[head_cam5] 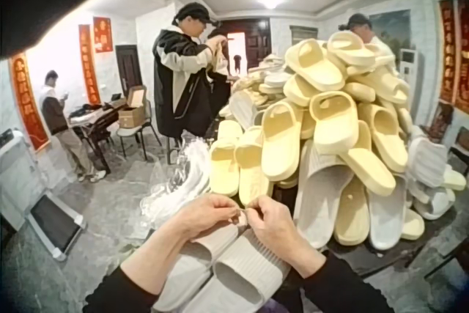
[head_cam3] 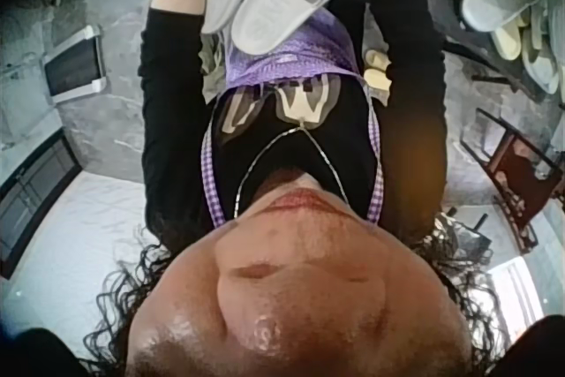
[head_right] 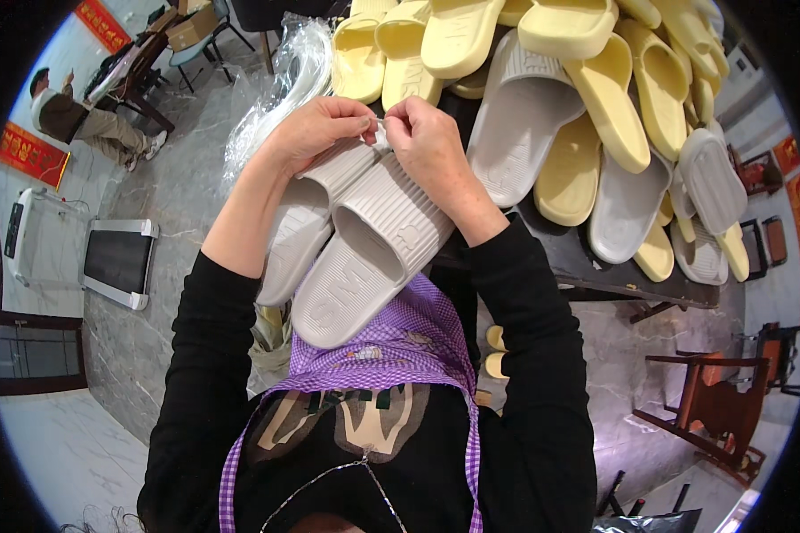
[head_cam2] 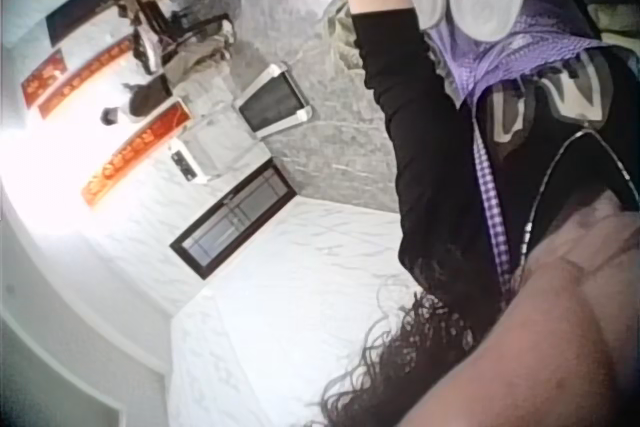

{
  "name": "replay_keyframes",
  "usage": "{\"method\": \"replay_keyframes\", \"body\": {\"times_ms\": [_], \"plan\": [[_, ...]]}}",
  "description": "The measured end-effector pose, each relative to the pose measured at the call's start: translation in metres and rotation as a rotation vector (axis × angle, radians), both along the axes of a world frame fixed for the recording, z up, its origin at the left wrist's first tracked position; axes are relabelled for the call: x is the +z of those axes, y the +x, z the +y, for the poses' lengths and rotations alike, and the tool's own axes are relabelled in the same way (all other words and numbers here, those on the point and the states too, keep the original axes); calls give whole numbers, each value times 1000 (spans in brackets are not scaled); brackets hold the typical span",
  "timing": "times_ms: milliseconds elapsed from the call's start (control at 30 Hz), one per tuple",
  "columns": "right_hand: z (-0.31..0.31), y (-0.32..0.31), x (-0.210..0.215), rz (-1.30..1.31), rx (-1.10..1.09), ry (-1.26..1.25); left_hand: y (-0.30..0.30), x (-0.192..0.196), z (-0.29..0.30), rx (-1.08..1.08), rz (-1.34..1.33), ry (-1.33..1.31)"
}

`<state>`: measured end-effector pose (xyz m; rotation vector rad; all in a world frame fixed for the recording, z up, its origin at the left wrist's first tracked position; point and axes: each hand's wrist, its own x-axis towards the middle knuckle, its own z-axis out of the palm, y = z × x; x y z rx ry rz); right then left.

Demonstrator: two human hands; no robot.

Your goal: The person pairs slide sandals from a pile and a bag, threads plastic fasteners to tie each pair together by hand, and places the connected sandals aside.

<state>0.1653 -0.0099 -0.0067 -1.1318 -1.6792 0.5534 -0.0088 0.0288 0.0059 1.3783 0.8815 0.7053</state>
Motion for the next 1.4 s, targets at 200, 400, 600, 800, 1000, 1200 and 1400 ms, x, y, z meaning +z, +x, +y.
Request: {"method": "replay_keyframes", "body": {"times_ms": [200,400,600,800,1000,1200,1400], "plan": [[-1,-2,-1,5,15,-4,2,3,-4,15,33,-3],[3,-3,-8,-89,-5,103,5,7,-8,65,53,-12],[2,-7,-8,-123,-16,139,7,4,-8,102,32,-18],[2,-8,-9,-183,-35,210,8,5,-9,115,-3,-52],[2,-6,-9,-128,-21,174,5,3,-6,98,2,-59],[4,-5,-9,-104,-27,152,4,4,-6,90,-83,-69],[3,-6,-9,-135,-47,191,4,3,-6,74,-101,-72]]}}
